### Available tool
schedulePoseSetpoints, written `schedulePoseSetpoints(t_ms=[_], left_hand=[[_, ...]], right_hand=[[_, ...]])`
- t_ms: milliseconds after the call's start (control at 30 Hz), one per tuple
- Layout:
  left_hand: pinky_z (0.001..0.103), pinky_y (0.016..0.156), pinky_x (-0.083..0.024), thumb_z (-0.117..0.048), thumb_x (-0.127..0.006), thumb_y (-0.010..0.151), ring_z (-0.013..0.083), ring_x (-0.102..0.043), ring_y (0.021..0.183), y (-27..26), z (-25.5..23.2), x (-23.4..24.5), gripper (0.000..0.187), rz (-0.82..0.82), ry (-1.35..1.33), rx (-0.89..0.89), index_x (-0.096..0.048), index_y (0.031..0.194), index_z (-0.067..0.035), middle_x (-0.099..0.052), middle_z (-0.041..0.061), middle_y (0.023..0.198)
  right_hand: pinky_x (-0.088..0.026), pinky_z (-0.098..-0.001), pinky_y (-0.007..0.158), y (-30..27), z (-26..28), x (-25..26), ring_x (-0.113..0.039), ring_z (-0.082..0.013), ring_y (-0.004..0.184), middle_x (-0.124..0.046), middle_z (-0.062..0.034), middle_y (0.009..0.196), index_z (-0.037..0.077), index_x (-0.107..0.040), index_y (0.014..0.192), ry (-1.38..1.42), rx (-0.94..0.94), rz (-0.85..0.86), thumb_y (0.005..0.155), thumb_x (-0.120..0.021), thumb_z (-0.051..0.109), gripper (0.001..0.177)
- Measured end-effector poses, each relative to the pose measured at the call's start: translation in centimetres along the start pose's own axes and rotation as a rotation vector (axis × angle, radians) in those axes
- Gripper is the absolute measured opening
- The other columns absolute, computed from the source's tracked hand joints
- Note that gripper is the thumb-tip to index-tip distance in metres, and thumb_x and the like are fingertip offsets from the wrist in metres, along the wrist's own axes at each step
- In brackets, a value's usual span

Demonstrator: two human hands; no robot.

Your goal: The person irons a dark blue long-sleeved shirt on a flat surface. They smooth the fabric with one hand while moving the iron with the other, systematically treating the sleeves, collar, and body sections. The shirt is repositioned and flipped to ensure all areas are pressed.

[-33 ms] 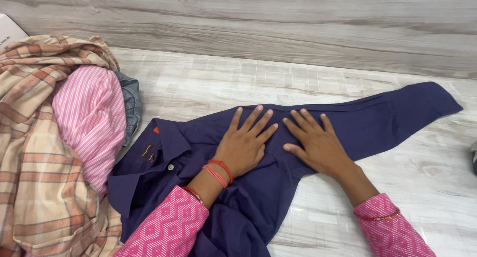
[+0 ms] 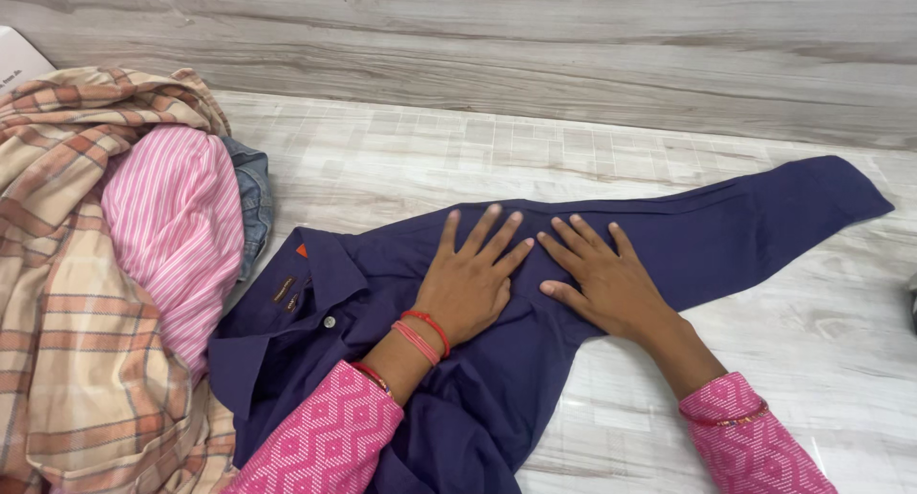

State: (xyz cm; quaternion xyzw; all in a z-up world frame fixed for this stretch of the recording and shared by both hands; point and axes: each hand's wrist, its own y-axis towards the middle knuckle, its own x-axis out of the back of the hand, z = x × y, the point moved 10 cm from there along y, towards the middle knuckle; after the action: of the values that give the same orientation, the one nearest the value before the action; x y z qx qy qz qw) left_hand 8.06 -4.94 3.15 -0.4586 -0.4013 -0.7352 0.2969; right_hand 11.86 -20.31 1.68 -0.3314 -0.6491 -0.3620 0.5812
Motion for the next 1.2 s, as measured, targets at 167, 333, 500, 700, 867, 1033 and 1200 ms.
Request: schedulePoseSetpoints(t_ms=[167, 333, 500, 700, 867, 1033, 1200], left_hand=[[0.073, 0.116, -0.004, -0.076, -0.035, 0.090, 0.0357, -0.009, 0.154, -0.5, 3.8, -2.5, 0.084, 0.339, -0.320, 0.302, -0.029, 0.158, -0.026, -0.019, 0.009, 0.166], [0.075, 0.114, -0.003, -0.074, -0.036, 0.091, 0.0378, -0.008, 0.154, -0.1, 3.4, -1.5, 0.083, 0.354, -0.309, 0.269, -0.030, 0.158, -0.026, -0.017, 0.011, 0.167], [0.078, 0.115, -0.006, -0.066, -0.041, 0.094, 0.0360, -0.011, 0.159, 0.7, 2.5, 0.6, 0.074, 0.268, -0.320, 0.263, -0.039, 0.155, -0.025, -0.022, 0.008, 0.170], [0.078, 0.113, -0.001, -0.075, -0.041, 0.088, 0.0402, -0.007, 0.154, -0.4, -2.3, 1.4, 0.085, 0.354, -0.370, 0.215, -0.032, 0.157, -0.027, -0.018, 0.012, 0.166], [0.078, 0.112, -0.001, -0.075, -0.039, 0.088, 0.0412, -0.006, 0.153, 0.0, -2.3, 1.6, 0.086, 0.371, -0.347, 0.198, -0.031, 0.158, -0.025, -0.017, 0.013, 0.167], [0.073, 0.118, -0.006, -0.073, -0.036, 0.093, 0.0354, -0.009, 0.156, 4.1, -3.5, 3.4, 0.082, 0.388, -0.498, 0.158, -0.038, 0.155, -0.019, -0.021, 0.013, 0.167], [0.072, 0.116, -0.020, -0.062, -0.044, 0.097, 0.0349, -0.021, 0.156, 10.2, -14.1, 10.3, 0.070, -0.077, -0.578, -0.153, -0.053, 0.146, -0.014, -0.038, 0.014, 0.161]], right_hand=[[-0.011, -0.0572, 0.120, -0.3, -10.7, -2.4, -0.015, -0.0231, 0.154, -0.021, 0.0010, 0.168, 0.029, -0.028, 0.159, 0.042, -0.330, 0.047, 0.093, -0.024, 0.074, 0.080], [-0.012, -0.0606, 0.121, -2.8, -15.3, -1.2, -0.016, -0.0252, 0.156, -0.023, -0.0029, 0.169, 0.029, -0.031, 0.160, -0.021, -0.494, -0.015, 0.095, -0.027, 0.074, 0.079], [-0.013, -0.0616, 0.119, -2.0, -4.2, 0.8, -0.018, -0.0284, 0.154, -0.027, -0.0083, 0.166, 0.024, -0.033, 0.159, -0.047, -0.113, -0.200, 0.096, -0.033, 0.070, 0.078], [-0.012, -0.0596, 0.120, -2.7, -5.1, -1.0, -0.016, -0.0244, 0.154, -0.022, -0.0010, 0.168, 0.030, -0.031, 0.157, 0.056, -0.203, 0.040, 0.093, -0.035, 0.071, 0.076], [-0.014, -0.0576, 0.120, -2.9, -6.5, -1.1, -0.018, -0.0247, 0.153, -0.024, -0.0017, 0.166, 0.029, -0.035, 0.158, 0.073, -0.235, 0.035, 0.093, -0.038, 0.070, 0.077], [-0.029, -0.0534, 0.118, -4.3, -9.3, 7.0, -0.035, -0.0347, 0.149, -0.043, -0.0155, 0.159, 0.016, -0.052, 0.149, 0.349, -0.255, -0.325, 0.096, -0.057, 0.052, 0.064], [-0.047, -0.0443, 0.104, -15.3, -15.8, 20.1, -0.057, -0.0311, 0.132, -0.060, -0.0157, 0.140, 0.008, -0.064, 0.128, 0.483, -0.293, -0.961, 0.093, -0.069, 0.013, 0.036]])
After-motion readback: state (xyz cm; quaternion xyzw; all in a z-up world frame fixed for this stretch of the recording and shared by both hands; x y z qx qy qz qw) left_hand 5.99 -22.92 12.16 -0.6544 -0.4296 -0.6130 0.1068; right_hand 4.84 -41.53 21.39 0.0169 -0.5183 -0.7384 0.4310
